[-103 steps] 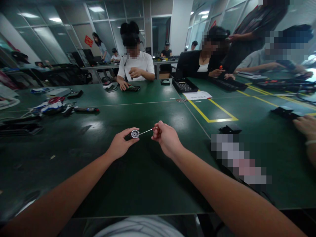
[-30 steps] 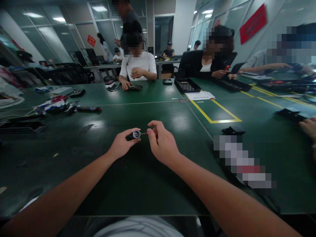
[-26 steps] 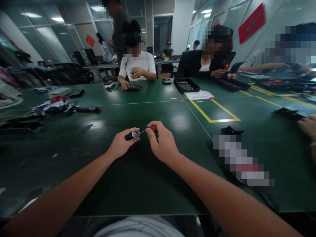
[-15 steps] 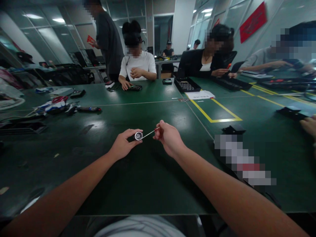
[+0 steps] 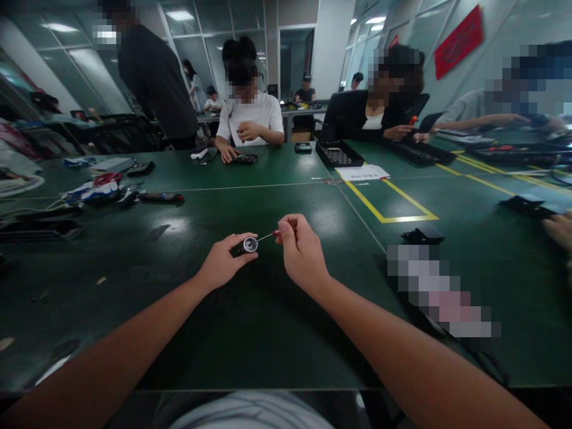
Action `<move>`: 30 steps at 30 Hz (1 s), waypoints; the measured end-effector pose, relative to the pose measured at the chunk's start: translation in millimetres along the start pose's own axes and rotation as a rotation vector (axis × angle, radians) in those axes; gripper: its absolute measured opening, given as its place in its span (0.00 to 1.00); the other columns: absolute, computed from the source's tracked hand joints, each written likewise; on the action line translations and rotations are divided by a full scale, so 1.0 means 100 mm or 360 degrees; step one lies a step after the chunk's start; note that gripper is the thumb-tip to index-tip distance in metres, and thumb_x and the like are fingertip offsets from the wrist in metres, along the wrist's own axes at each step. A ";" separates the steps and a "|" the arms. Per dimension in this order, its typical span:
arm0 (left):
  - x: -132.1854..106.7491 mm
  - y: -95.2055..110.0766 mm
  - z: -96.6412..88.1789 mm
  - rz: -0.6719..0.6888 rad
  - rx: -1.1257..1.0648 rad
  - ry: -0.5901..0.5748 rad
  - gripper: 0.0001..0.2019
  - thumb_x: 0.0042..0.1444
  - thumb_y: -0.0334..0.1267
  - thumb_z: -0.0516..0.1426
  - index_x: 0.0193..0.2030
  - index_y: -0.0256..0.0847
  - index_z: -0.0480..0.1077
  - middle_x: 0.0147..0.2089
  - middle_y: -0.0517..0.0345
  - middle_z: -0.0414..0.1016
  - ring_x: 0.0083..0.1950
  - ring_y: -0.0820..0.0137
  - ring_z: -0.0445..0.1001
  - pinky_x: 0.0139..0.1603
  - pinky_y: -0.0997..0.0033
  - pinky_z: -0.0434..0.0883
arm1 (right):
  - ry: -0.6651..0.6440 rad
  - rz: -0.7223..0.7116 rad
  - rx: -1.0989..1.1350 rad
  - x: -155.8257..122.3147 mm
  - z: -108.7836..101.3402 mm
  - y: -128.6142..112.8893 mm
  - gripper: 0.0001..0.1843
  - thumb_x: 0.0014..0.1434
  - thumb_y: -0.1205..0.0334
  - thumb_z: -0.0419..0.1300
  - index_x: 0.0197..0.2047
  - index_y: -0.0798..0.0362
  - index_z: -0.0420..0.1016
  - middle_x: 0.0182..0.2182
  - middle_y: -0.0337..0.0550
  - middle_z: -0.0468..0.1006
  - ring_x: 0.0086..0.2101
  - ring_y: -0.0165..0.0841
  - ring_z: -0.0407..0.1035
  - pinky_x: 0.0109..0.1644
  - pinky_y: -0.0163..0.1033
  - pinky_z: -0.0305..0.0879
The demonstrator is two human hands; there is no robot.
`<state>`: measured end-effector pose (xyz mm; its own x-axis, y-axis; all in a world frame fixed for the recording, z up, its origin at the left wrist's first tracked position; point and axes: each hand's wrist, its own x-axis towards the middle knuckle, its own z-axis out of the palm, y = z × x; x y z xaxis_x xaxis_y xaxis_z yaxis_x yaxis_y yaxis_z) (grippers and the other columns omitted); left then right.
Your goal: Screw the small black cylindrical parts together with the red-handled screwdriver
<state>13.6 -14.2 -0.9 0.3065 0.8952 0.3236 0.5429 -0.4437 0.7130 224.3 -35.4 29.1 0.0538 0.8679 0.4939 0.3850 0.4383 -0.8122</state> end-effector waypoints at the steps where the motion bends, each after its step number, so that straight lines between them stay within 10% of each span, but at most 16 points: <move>1: 0.00 0.00 0.00 -0.0012 -0.0008 0.0004 0.21 0.56 0.38 0.66 0.57 0.51 0.75 0.52 0.58 0.79 0.53 0.61 0.74 0.59 0.55 0.66 | -0.0019 -0.0023 -0.0006 -0.01 0.00 0.00 0.13 0.72 0.51 0.50 0.43 0.49 0.69 0.30 0.39 0.78 0.32 0.34 0.74 0.38 0.41 0.66; 30: 0.00 -0.05 0.02 0.0006 -0.0017 0.0003 0.20 0.55 0.35 0.66 0.55 0.51 0.76 0.48 0.56 0.80 0.50 0.61 0.75 0.56 0.55 0.68 | -0.0205 -0.0153 -0.0267 -0.01 -0.05 -0.11 0.16 0.72 0.52 0.49 0.46 0.49 0.75 0.30 0.40 0.79 0.28 0.33 0.72 0.33 0.39 0.62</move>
<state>11.9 -12.1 -5.9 0.3069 0.8936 0.3277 0.5334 -0.4466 0.7184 224.8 -42.4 38.9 -0.1041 0.8515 0.5140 0.5310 0.4846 -0.6952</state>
